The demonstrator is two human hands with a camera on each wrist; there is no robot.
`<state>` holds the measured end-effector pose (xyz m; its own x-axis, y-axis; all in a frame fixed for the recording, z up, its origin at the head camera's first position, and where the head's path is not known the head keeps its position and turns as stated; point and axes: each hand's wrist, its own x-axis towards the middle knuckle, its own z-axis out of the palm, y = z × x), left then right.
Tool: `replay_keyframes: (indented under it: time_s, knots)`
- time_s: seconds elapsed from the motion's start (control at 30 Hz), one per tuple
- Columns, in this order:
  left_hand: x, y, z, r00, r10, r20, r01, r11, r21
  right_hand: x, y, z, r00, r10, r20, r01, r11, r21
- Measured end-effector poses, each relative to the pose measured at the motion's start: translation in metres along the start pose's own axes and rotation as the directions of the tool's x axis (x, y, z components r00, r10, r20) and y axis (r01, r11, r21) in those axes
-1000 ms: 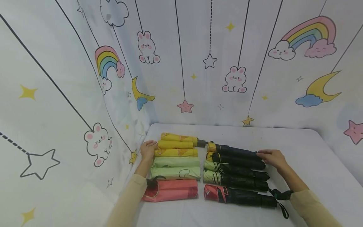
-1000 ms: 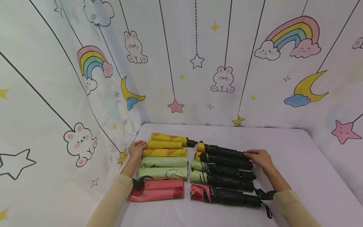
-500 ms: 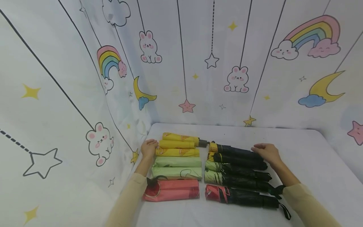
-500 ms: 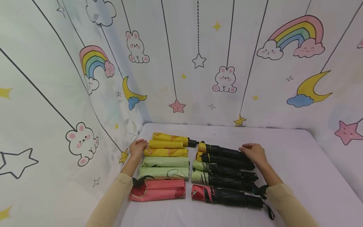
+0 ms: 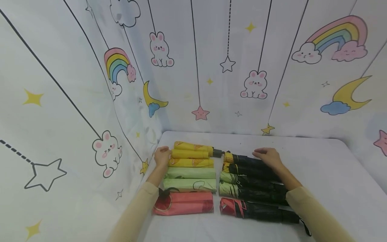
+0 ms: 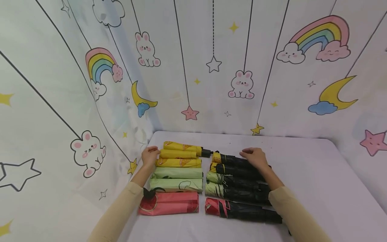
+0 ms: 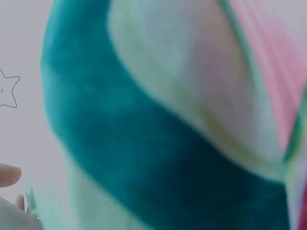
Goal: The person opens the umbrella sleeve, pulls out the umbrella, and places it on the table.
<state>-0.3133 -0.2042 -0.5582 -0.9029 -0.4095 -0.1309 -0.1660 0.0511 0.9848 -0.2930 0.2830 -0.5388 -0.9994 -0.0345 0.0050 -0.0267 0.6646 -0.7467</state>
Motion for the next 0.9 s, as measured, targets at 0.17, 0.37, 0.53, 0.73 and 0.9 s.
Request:
replay_keyframes:
  time_s: [0.17, 0.37, 0.53, 0.73, 0.9]
  knots:
    - [-0.002, 0.004, 0.007, 1.0, 0.014, -0.005, -0.014, 0.998, 0.057, 0.01, -0.013, 0.013, 1.0, 0.004, -0.01, -0.003, 1.0, 0.024]
    - [-0.011, 0.005, 0.014, 0.998, 0.061, -0.007, -0.06, 0.99, 0.131, 0.018, -0.022, 0.033, 0.999, -0.024, -0.026, 0.025, 0.999, 0.033]
    - [-0.012, 0.01, 0.018, 0.994, 0.108, 0.007, -0.108, 0.983, 0.15, 0.025, -0.029, 0.047, 0.996, -0.077, -0.038, 0.078, 0.996, 0.039]
    - [0.001, 0.017, 0.02, 0.99, 0.139, -0.003, -0.136, 0.972, 0.19, 0.036, -0.044, 0.061, 0.991, -0.131, -0.015, 0.131, 0.991, 0.009]
    - [0.01, 0.022, 0.022, 0.989, 0.15, -0.004, -0.146, 0.967, 0.208, 0.046, -0.061, 0.072, 0.985, -0.173, 0.004, 0.174, 0.985, -0.016]
